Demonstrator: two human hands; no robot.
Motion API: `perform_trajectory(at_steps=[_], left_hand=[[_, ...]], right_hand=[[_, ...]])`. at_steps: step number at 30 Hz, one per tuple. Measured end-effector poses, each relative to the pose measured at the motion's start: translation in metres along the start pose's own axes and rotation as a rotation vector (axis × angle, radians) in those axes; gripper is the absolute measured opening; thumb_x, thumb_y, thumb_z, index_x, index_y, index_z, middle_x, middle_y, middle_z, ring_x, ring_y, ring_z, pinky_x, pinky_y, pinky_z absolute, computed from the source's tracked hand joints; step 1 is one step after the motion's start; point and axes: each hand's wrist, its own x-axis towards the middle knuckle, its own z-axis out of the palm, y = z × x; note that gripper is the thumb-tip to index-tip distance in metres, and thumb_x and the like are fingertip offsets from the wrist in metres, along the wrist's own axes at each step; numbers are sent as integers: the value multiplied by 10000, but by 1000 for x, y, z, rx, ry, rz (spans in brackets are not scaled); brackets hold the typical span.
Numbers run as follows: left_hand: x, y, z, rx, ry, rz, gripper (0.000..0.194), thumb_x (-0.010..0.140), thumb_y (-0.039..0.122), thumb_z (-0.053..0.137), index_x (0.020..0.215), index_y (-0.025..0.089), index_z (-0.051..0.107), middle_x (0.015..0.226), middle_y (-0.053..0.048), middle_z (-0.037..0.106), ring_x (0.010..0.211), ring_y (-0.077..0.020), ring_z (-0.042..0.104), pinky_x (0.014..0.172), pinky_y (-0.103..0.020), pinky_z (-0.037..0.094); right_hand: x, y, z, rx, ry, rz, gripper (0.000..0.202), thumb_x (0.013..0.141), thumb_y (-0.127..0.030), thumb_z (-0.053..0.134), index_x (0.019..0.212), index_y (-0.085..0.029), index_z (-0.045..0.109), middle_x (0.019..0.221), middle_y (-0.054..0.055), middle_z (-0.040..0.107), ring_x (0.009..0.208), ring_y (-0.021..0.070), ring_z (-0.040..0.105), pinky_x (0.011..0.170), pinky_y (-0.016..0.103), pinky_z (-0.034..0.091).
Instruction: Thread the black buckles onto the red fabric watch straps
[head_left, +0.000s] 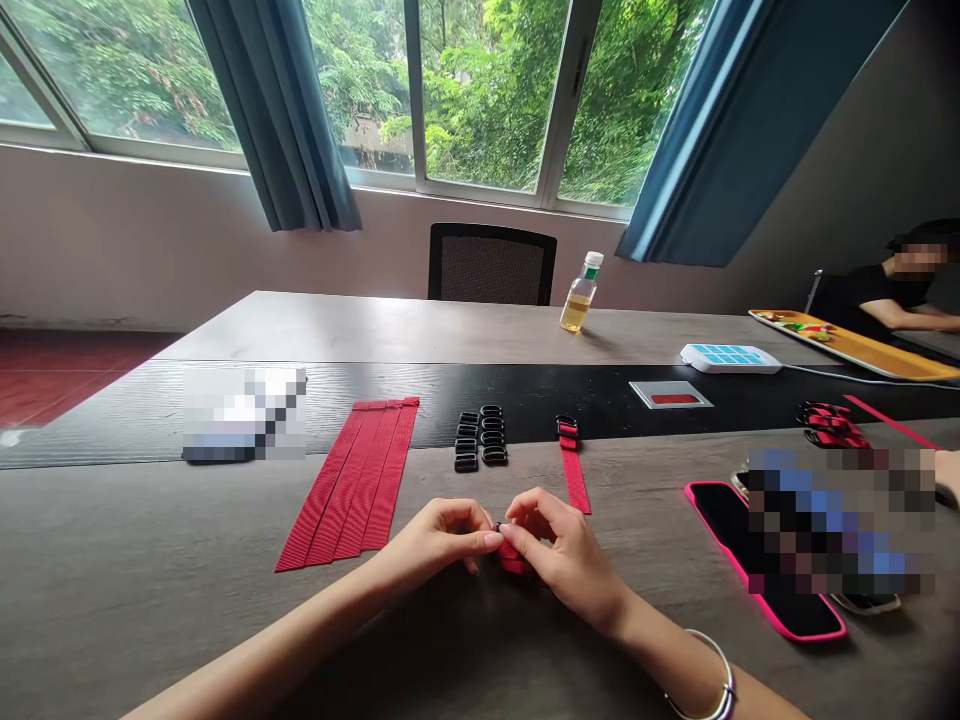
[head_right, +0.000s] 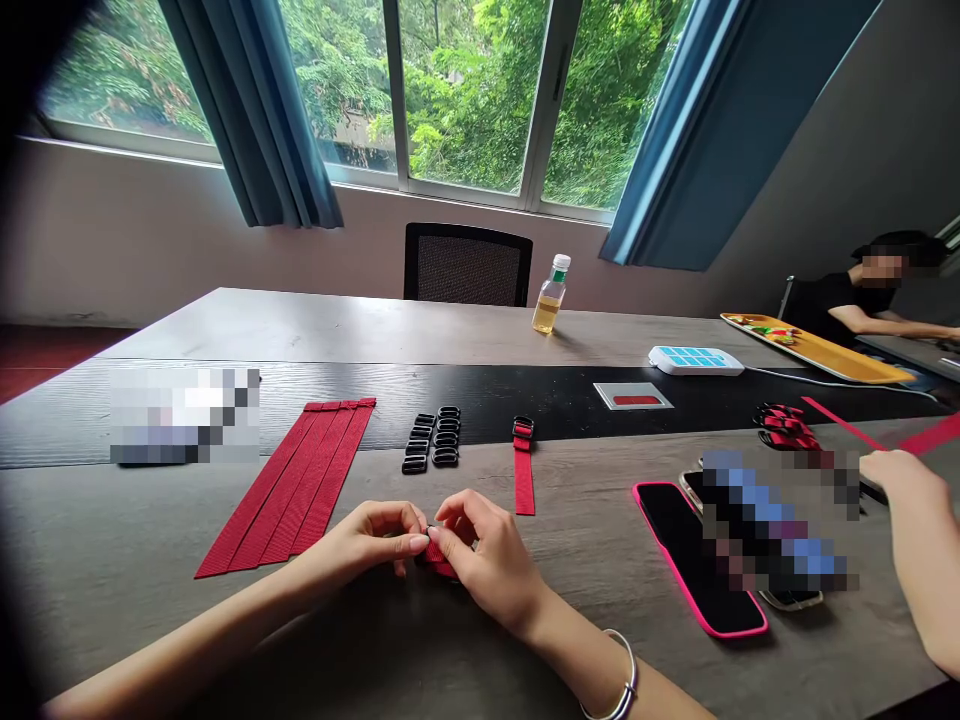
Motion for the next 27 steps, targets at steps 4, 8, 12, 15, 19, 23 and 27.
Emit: perform_trajectory(at_steps=[4, 8, 12, 15, 19, 23, 27], left_hand=[[0, -3, 0, -51, -8, -10, 423, 568, 460, 771, 643, 145, 499, 635, 30, 547, 599, -98, 485, 579, -222, 372], [-3, -3, 0, -214, -16, 29, 440, 555, 346, 819, 725, 169, 454, 650, 57, 528, 632, -97, 517, 601, -215, 364], [-5, -1, -2, -223, -8, 64, 384, 612, 320, 797, 750, 166, 474, 646, 60, 512, 620, -79, 494, 597, -199, 346], [-5, -1, -2, -180, -28, 84, 381, 617, 351, 788, 740, 159, 483, 596, 67, 481, 577, -71, 445, 574, -198, 329], [-10, 13, -4, -105, -67, 112, 357, 637, 359, 759, 708, 161, 470, 610, 58, 470, 574, -77, 415, 560, -211, 318], [-20, 45, -20, 49, -30, 132, 274, 675, 289, 698, 692, 167, 454, 633, 54, 453, 596, -86, 400, 547, -213, 293], [-30, 69, -45, 237, 18, 136, 192, 689, 249, 618, 677, 184, 438, 618, 57, 419, 585, -97, 389, 544, -222, 299]], right_hand=[[-1, 3, 5, -6, 29, -64, 94, 817, -259, 525, 756, -193, 499, 633, -22, 525, 585, 117, 518, 543, 227, 416], [0, 8, 6, 26, 3, -168, 177, 869, -350, 489, 835, -180, 530, 821, 28, 547, 630, 113, 549, 578, 235, 455], [2, 13, 2, -56, -69, -290, 399, 825, -545, 506, 964, -177, 572, 871, 55, 582, 761, 165, 567, 696, 291, 470], [2, 13, 2, -138, -88, -374, 410, 756, -508, 627, 991, -177, 567, 874, 55, 611, 811, 184, 561, 733, 302, 460], [4, 12, -1, -199, -58, -447, 261, 751, -277, 680, 959, -179, 557, 912, 59, 616, 860, 187, 553, 764, 306, 457], [10, 11, -21, -356, -45, -461, 274, 707, -203, 702, 942, -183, 562, 946, 65, 617, 975, 219, 515, 852, 357, 435], [11, 6, -44, -619, -140, -344, 236, 688, -212, 716, 886, -202, 588, 1012, 58, 601, 1101, 259, 449, 935, 434, 364]])
